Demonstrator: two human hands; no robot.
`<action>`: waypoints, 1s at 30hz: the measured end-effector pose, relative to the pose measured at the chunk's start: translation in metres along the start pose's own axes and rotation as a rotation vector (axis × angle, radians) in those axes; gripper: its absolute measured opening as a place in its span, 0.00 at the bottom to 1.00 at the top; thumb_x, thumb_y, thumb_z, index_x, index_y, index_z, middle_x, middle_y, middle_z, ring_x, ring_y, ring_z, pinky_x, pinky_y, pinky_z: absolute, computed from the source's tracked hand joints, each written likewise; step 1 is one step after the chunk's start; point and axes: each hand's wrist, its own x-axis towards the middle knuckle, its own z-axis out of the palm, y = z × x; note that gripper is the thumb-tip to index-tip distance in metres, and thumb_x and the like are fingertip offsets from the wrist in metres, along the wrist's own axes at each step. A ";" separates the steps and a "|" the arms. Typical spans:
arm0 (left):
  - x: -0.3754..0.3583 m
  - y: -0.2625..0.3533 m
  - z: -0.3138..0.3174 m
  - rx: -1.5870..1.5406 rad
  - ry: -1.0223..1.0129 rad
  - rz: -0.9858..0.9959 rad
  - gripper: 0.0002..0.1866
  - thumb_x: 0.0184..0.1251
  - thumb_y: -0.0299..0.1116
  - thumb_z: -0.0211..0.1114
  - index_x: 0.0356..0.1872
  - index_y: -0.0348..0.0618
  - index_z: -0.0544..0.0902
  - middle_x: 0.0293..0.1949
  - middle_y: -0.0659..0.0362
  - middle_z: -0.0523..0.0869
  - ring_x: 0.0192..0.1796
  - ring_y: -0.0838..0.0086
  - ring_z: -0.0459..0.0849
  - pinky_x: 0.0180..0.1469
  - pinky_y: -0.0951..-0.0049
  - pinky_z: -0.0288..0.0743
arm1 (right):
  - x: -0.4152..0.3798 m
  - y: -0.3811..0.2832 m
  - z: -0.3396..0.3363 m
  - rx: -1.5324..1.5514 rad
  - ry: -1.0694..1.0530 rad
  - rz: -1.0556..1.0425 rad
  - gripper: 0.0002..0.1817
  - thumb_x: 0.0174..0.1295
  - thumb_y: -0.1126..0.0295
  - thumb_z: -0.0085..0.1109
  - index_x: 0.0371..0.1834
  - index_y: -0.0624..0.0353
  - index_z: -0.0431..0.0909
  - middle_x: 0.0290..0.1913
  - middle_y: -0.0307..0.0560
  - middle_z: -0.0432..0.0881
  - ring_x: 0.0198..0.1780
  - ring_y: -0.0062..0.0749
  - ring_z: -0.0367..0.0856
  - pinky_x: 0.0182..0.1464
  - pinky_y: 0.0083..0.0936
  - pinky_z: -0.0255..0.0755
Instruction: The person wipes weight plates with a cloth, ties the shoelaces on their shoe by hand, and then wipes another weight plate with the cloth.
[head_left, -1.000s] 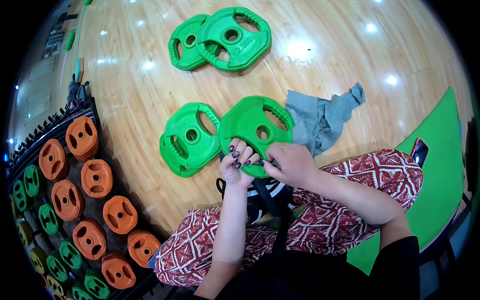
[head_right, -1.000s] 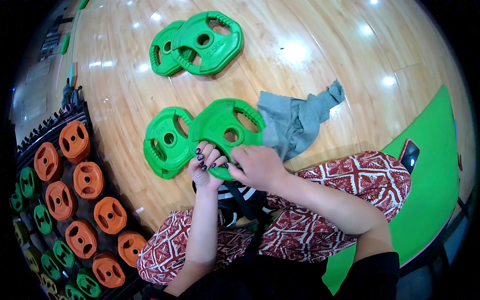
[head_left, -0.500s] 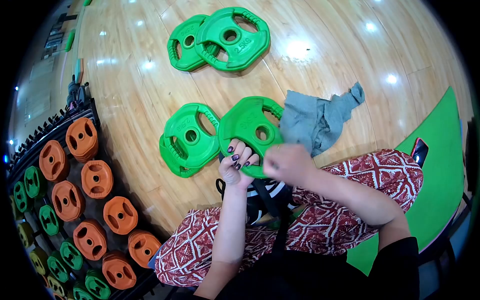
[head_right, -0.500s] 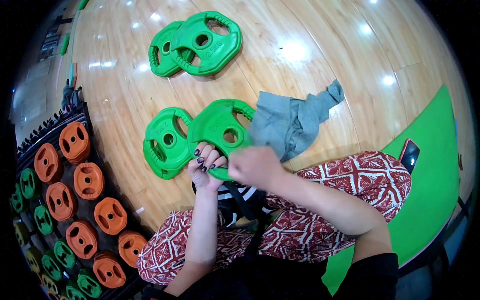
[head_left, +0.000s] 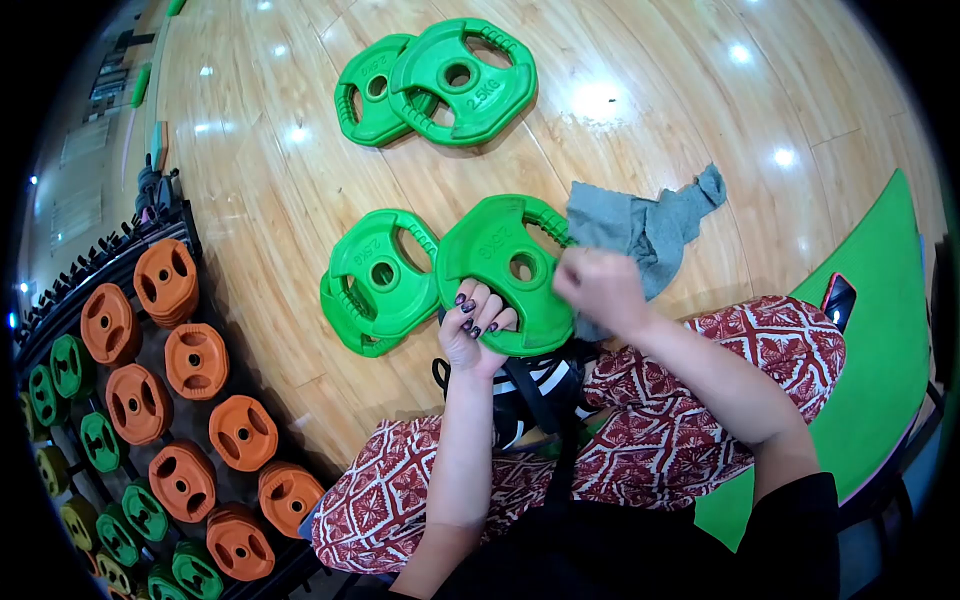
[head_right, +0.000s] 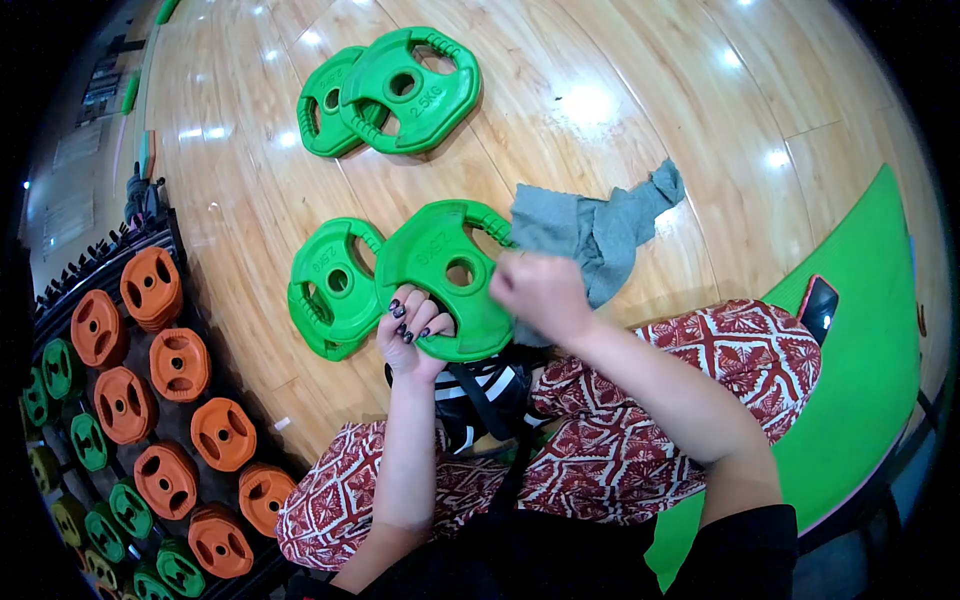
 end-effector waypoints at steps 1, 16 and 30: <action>0.000 0.000 0.000 -0.003 0.000 -0.003 0.07 0.55 0.23 0.55 0.25 0.50 0.68 0.17 0.70 0.63 0.18 0.87 0.62 0.27 0.83 0.59 | 0.007 0.013 0.000 -0.002 0.001 -0.001 0.10 0.49 0.65 0.53 0.16 0.56 0.71 0.16 0.49 0.75 0.19 0.40 0.76 0.20 0.34 0.69; 0.002 0.001 -0.002 -0.012 -0.056 -0.020 0.05 0.57 0.27 0.54 0.25 0.48 0.68 0.17 0.69 0.63 0.19 0.86 0.63 0.28 0.82 0.59 | 0.008 0.005 0.000 -0.049 0.029 -0.008 0.07 0.49 0.68 0.55 0.19 0.56 0.69 0.17 0.45 0.73 0.21 0.40 0.75 0.22 0.34 0.68; 0.002 0.002 -0.005 0.013 -0.083 -0.034 0.05 0.56 0.28 0.54 0.25 0.49 0.68 0.18 0.69 0.64 0.20 0.85 0.64 0.29 0.84 0.61 | -0.014 -0.062 -0.017 -0.105 -0.187 -0.290 0.26 0.48 0.55 0.56 0.52 0.51 0.70 0.59 0.45 0.66 0.62 0.38 0.59 0.58 0.60 0.45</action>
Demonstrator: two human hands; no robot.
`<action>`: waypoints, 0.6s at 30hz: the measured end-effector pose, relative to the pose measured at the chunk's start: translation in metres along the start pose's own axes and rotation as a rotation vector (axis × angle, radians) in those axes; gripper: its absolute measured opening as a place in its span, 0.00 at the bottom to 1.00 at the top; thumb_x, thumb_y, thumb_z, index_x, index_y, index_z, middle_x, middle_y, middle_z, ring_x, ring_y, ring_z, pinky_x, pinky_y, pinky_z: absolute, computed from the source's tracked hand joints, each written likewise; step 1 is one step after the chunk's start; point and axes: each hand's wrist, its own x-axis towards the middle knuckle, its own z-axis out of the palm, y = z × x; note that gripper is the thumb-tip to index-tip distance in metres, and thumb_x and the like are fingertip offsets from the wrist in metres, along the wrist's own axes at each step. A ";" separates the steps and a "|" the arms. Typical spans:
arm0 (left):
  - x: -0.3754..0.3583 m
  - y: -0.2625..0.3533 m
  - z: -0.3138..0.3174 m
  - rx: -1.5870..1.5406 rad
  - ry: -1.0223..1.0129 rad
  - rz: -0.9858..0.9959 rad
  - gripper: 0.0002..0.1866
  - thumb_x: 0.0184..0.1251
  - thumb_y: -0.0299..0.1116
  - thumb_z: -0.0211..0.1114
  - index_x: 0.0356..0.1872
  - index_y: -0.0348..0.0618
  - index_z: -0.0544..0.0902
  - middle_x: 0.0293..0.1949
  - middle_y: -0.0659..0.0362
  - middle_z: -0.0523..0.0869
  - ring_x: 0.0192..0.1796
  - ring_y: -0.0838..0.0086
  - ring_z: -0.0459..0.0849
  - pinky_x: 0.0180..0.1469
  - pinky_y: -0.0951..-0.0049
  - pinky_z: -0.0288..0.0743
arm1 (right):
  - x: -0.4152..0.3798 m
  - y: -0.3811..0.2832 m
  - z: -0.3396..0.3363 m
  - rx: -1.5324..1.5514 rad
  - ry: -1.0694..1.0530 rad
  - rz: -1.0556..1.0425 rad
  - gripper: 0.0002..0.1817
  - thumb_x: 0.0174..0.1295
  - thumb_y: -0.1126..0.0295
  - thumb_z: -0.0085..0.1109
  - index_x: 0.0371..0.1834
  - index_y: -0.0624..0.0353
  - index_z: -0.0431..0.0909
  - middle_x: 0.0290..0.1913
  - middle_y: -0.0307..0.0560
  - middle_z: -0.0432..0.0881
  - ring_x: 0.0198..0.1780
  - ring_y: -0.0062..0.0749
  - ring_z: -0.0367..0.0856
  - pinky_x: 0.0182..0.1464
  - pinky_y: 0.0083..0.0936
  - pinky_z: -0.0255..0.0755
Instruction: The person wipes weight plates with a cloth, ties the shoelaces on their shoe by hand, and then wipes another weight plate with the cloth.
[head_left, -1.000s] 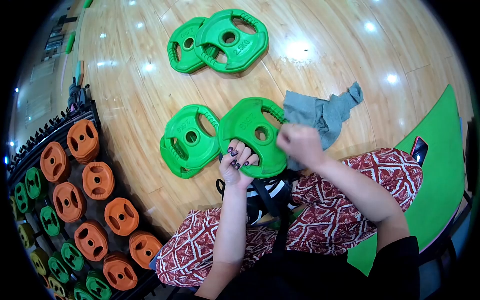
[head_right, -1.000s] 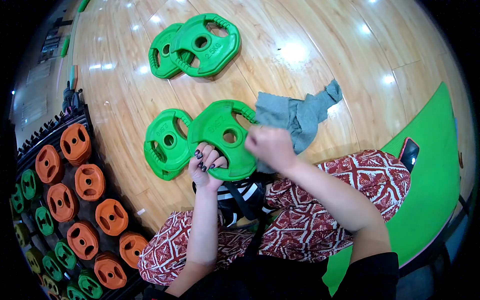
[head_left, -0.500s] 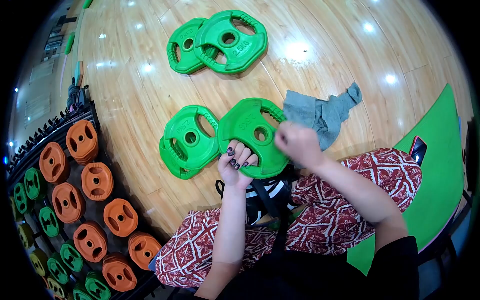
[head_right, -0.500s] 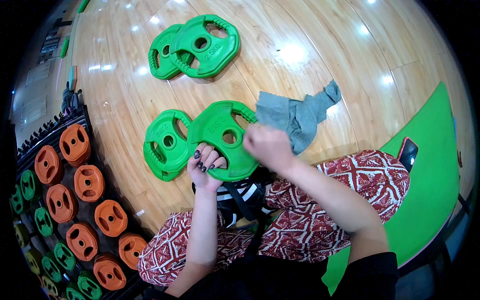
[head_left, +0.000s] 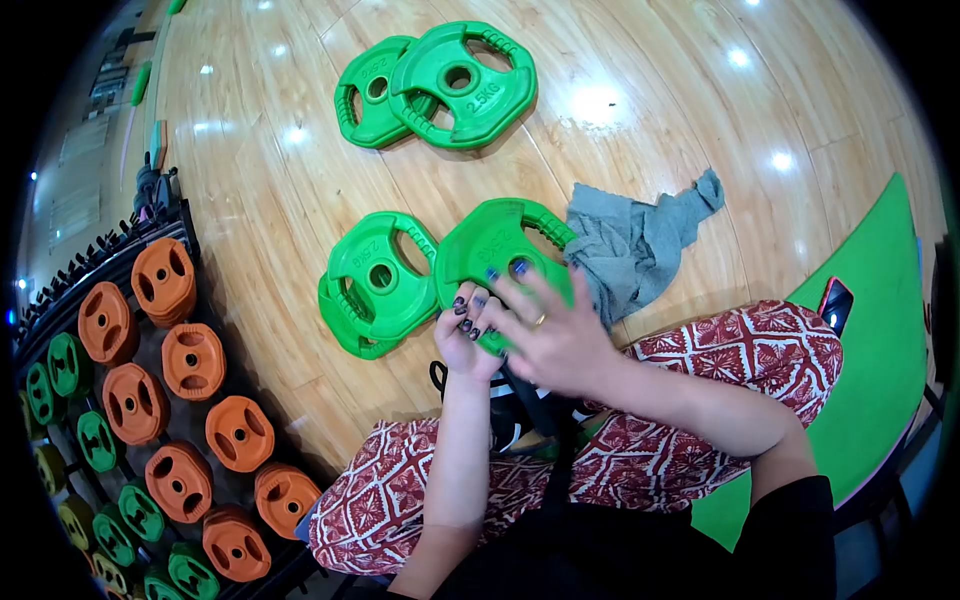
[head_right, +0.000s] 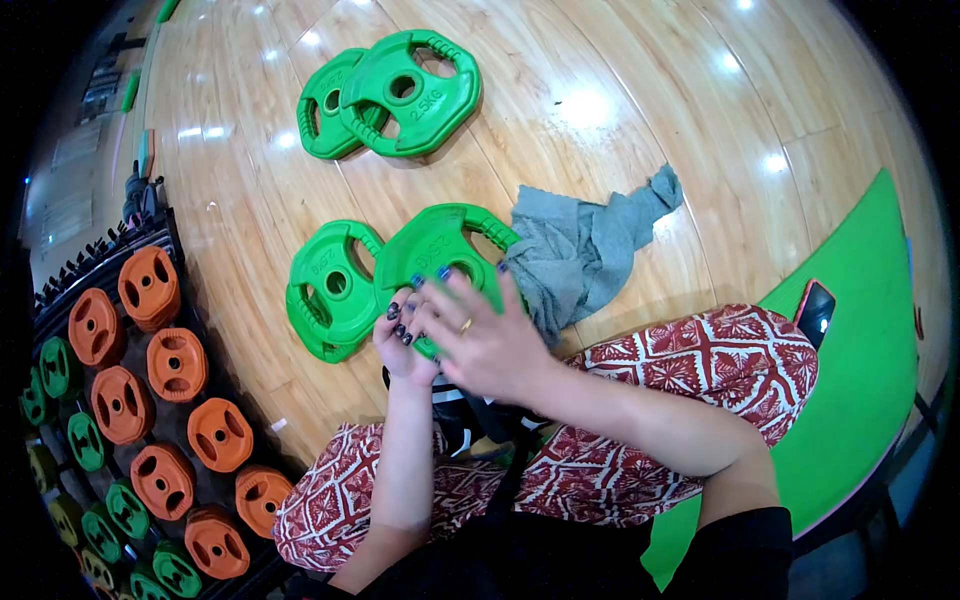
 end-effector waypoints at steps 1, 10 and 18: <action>0.000 -0.001 0.001 0.039 0.034 0.035 0.05 0.56 0.28 0.54 0.25 0.49 0.68 0.19 0.69 0.66 0.21 0.86 0.65 0.30 0.85 0.63 | -0.002 -0.009 -0.002 0.077 -0.025 -0.034 0.30 0.47 0.52 0.57 0.55 0.50 0.69 0.61 0.44 0.64 0.64 0.35 0.57 0.60 0.61 0.43; -0.001 -0.004 0.004 0.096 0.045 0.068 0.05 0.57 0.31 0.54 0.24 0.50 0.67 0.19 0.68 0.67 0.22 0.87 0.66 0.34 0.87 0.66 | -0.007 -0.016 -0.001 0.007 -0.209 0.031 0.40 0.42 0.45 0.60 0.60 0.51 0.65 0.63 0.44 0.62 0.67 0.33 0.53 0.62 0.61 0.36; -0.001 -0.001 -0.001 0.098 0.039 0.061 0.06 0.57 0.31 0.55 0.24 0.50 0.67 0.18 0.69 0.65 0.21 0.88 0.65 0.34 0.87 0.65 | -0.011 -0.016 0.003 0.016 -0.199 0.040 0.40 0.42 0.45 0.61 0.59 0.51 0.65 0.63 0.44 0.61 0.67 0.34 0.52 0.63 0.61 0.33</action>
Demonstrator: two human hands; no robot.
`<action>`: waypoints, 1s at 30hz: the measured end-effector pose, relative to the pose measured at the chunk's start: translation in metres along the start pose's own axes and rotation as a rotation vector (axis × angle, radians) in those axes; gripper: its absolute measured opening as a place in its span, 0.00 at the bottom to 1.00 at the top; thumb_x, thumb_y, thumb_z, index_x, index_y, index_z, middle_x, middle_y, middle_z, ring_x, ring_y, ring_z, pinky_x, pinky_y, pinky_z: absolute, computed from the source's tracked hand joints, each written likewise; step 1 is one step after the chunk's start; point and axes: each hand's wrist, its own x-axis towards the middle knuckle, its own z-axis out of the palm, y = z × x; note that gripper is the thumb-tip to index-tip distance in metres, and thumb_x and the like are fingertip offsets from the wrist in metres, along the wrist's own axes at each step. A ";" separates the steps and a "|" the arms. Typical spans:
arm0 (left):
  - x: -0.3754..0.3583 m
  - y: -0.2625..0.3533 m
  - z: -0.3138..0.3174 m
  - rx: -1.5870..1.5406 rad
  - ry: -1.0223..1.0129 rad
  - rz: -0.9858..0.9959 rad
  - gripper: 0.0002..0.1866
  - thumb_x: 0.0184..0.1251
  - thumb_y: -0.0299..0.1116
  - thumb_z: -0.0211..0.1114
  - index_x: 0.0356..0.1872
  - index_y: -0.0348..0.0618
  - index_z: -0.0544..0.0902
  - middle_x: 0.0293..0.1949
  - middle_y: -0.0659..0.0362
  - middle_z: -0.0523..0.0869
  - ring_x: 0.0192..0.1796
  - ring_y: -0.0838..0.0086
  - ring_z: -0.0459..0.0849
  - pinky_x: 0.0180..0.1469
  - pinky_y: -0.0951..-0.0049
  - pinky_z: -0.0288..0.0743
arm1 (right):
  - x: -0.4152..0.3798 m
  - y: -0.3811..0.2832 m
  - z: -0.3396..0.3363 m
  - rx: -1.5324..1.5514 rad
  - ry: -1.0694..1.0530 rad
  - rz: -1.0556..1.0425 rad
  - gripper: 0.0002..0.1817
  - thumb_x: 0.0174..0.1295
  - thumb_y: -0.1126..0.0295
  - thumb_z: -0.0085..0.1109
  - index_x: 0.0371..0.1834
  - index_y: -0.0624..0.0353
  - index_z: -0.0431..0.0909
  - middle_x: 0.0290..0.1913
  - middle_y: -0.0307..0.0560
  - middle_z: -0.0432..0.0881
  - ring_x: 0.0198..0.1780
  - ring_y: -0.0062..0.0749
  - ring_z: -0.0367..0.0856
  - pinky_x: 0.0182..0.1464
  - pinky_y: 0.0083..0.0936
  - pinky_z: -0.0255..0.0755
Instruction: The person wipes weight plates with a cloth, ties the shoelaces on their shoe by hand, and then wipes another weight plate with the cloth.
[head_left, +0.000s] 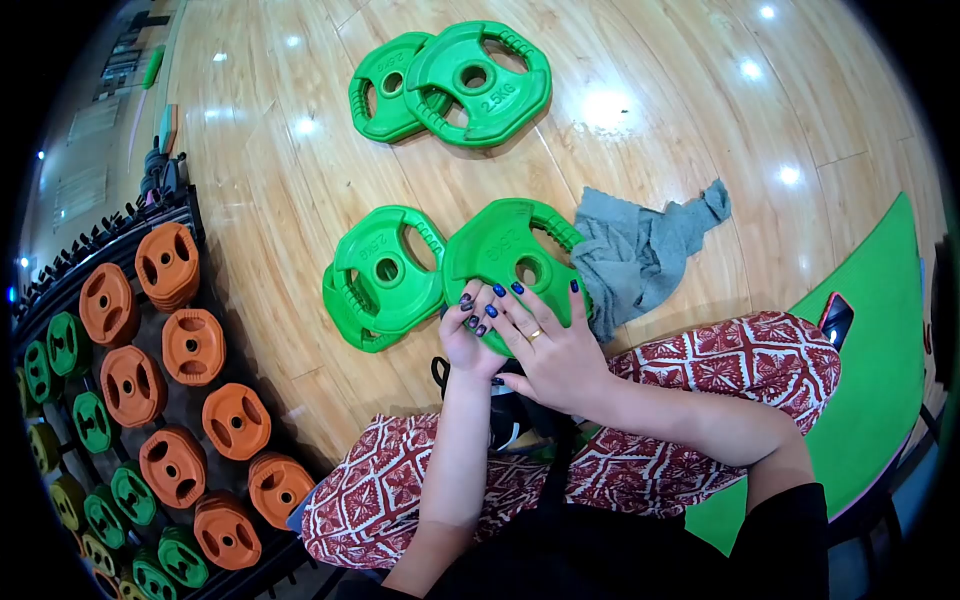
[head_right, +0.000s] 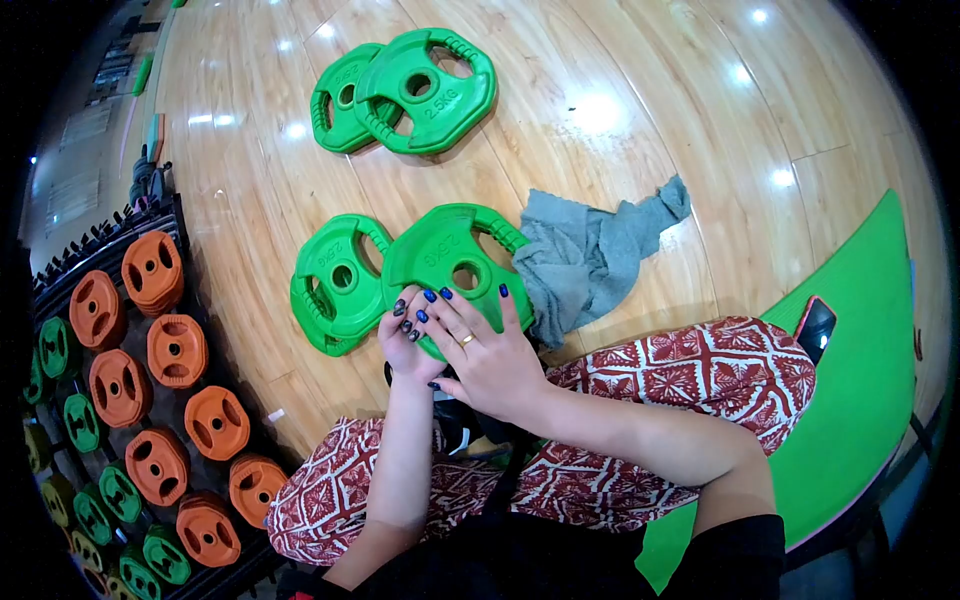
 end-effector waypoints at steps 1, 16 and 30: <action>0.000 0.000 0.000 0.000 -0.001 0.000 0.06 0.57 0.31 0.55 0.24 0.50 0.67 0.18 0.69 0.65 0.21 0.88 0.65 0.34 0.87 0.65 | 0.000 0.000 0.000 -0.008 0.000 0.001 0.40 0.42 0.45 0.61 0.59 0.51 0.65 0.63 0.44 0.61 0.67 0.33 0.52 0.63 0.61 0.33; 0.000 -0.001 0.000 -0.009 -0.002 -0.012 0.05 0.58 0.32 0.55 0.25 0.51 0.68 0.19 0.70 0.67 0.22 0.87 0.65 0.36 0.84 0.64 | 0.000 0.001 0.000 0.049 0.034 0.001 0.38 0.45 0.47 0.60 0.59 0.51 0.64 0.63 0.47 0.62 0.66 0.39 0.54 0.61 0.62 0.38; 0.003 0.000 0.004 -0.120 -0.029 -0.051 0.07 0.58 0.29 0.54 0.24 0.50 0.66 0.18 0.69 0.63 0.21 0.86 0.63 0.32 0.81 0.57 | 0.012 0.056 0.001 0.112 0.167 0.251 0.11 0.47 0.72 0.52 0.36 0.58 0.70 0.36 0.46 0.70 0.41 0.41 0.69 0.41 0.35 0.64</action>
